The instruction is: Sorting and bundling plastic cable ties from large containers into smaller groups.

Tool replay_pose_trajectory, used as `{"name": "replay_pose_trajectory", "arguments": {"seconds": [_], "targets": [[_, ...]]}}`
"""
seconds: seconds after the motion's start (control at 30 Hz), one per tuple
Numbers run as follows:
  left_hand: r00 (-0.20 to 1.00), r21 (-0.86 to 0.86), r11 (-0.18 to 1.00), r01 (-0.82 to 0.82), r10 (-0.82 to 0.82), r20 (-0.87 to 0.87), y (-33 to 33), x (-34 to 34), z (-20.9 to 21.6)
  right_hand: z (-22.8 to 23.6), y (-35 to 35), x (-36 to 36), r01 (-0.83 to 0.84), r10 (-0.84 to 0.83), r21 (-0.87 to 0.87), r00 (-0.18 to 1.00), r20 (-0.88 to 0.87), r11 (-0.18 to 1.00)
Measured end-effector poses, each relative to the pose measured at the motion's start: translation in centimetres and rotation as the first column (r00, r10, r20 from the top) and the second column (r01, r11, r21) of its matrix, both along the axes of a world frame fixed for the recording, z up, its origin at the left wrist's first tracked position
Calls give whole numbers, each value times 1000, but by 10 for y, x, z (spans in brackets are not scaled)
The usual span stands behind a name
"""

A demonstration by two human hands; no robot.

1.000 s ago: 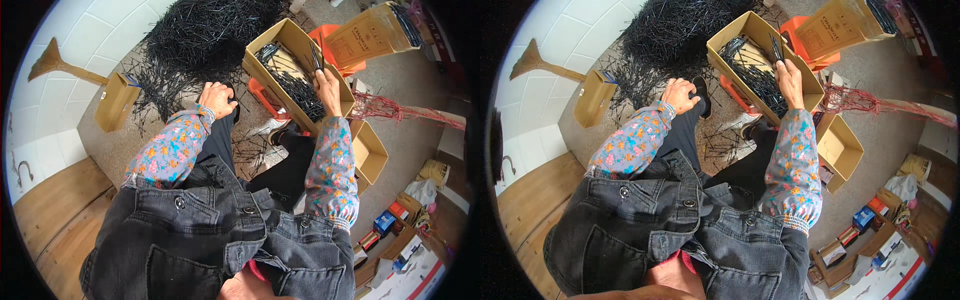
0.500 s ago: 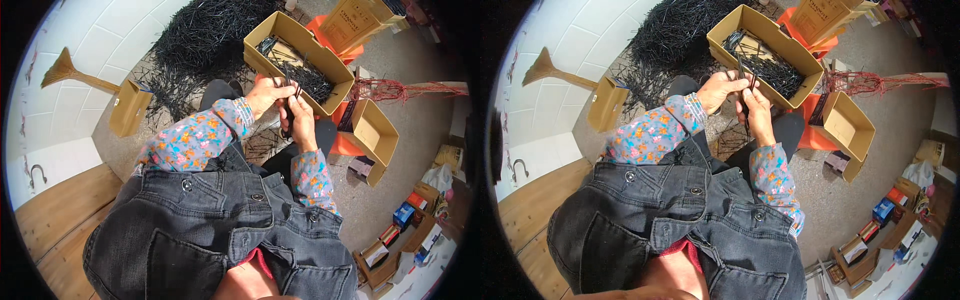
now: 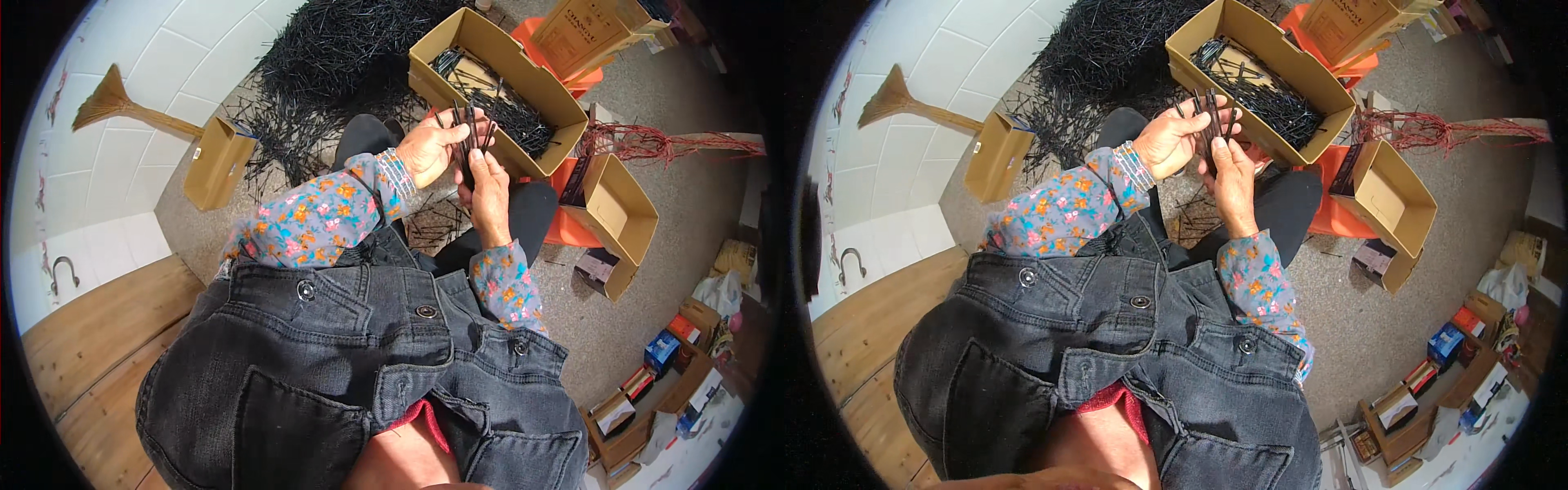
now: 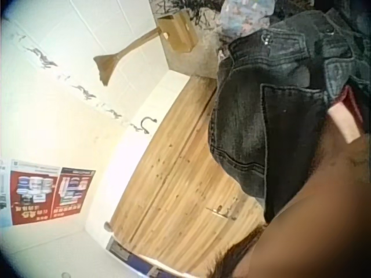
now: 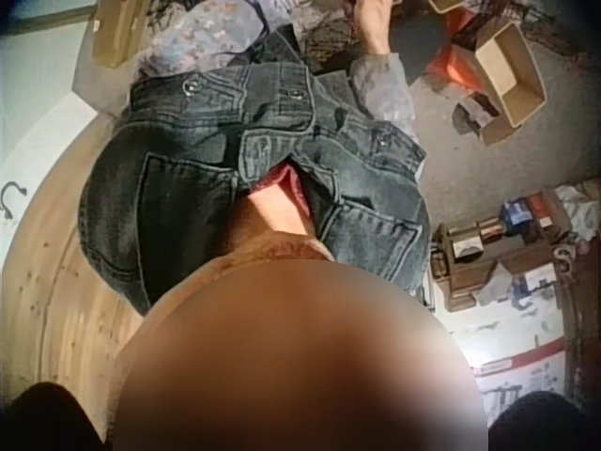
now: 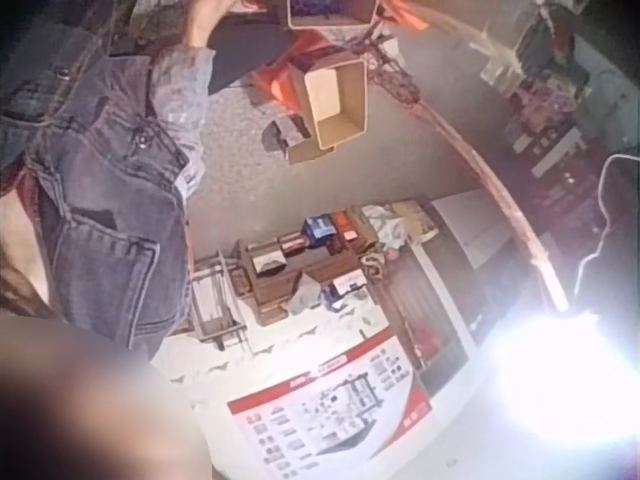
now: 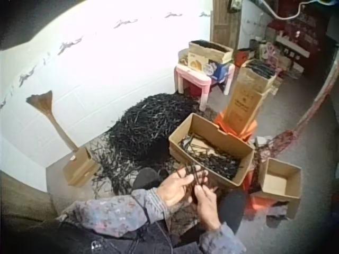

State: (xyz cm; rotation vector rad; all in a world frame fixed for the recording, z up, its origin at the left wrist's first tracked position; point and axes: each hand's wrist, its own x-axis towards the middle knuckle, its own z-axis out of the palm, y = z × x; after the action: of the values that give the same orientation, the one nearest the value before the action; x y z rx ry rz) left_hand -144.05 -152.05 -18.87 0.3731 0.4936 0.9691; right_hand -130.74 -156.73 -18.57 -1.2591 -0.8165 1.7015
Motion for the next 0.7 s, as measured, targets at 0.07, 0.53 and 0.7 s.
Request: {"name": "replay_pose_trajectory", "arguments": {"seconds": [0.07, 0.53, 0.7], "targets": [[1000, -16, 1000, -14, 14, 11, -2, 0, 0, -2, -2, -5, 44, -44, 22, 998, 43, 999], [972, 14, 999, -49, 51, -230, -6, 1, 20, -8, -6, -2, 82, -157, 331, 966, 207, 940], [986, 33, 999, -35, 40, -159, -6, -1, 15, -5, -5, -4, 99, -157, 305, 973, 171, 947]]}}
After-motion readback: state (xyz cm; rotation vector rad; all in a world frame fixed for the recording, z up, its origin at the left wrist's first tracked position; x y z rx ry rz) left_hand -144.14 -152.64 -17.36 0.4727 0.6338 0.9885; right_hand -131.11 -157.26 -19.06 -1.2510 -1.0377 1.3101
